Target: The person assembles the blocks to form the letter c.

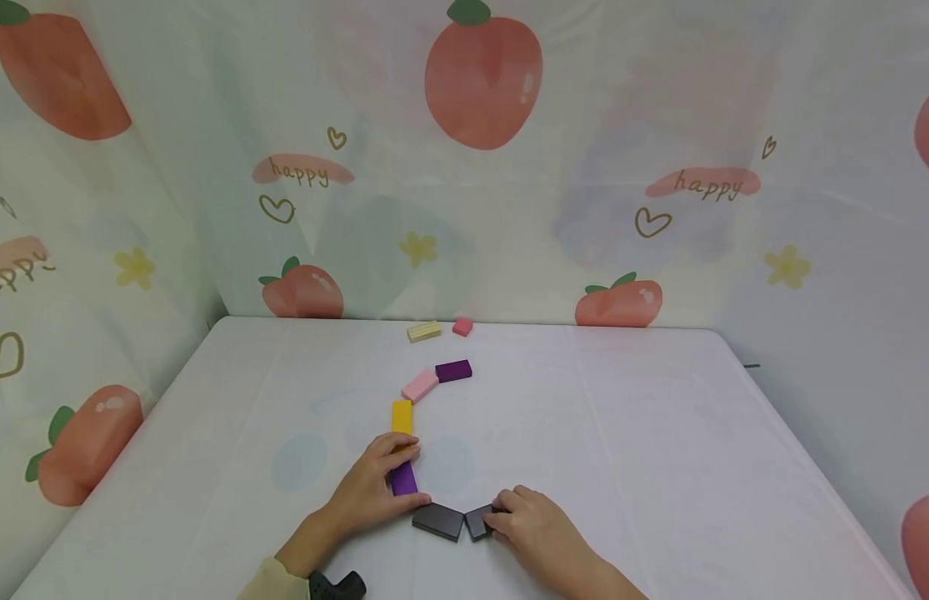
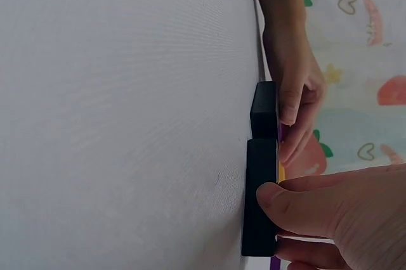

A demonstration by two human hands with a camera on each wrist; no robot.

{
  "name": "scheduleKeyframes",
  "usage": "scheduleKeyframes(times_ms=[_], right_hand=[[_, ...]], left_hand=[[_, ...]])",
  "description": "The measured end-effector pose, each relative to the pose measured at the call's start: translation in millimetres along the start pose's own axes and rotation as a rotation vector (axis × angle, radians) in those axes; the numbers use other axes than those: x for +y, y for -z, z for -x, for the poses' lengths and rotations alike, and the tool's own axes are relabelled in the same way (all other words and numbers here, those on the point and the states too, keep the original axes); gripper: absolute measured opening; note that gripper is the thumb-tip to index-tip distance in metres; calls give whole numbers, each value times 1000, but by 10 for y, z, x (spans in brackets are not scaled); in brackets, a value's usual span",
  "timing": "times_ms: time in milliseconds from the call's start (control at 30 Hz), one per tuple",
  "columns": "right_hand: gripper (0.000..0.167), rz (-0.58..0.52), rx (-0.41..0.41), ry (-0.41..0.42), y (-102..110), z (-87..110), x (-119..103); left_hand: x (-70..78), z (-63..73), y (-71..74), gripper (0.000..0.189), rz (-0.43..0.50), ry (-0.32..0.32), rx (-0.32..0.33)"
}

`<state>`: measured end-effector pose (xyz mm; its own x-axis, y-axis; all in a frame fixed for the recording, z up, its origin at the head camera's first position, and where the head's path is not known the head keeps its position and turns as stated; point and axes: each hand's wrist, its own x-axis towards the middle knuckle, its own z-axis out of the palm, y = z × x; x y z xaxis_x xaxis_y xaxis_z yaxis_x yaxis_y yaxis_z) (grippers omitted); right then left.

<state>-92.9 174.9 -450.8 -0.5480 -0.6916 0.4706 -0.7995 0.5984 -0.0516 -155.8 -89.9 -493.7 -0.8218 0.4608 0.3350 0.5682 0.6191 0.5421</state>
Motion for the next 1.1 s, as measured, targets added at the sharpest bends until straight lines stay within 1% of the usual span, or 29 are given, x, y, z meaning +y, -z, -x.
scheduleKeyframes(times_ms=[400, 667, 933, 1100], right_hand=[[24, -3, 0, 13, -1, 9, 24], [23, 10, -36, -8, 12, -2, 24], [21, 1, -63, -31, 18, -4, 17], [22, -15, -52, -31, 15, 0, 18]], left_hand=[[2, -6, 11, 71, -5, -2, -5], [5, -7, 15, 71, -1, 0, -6], [-2, -4, 7, 72, -9, -16, 8], [-13, -1, 0, 71, -12, -31, 13]])
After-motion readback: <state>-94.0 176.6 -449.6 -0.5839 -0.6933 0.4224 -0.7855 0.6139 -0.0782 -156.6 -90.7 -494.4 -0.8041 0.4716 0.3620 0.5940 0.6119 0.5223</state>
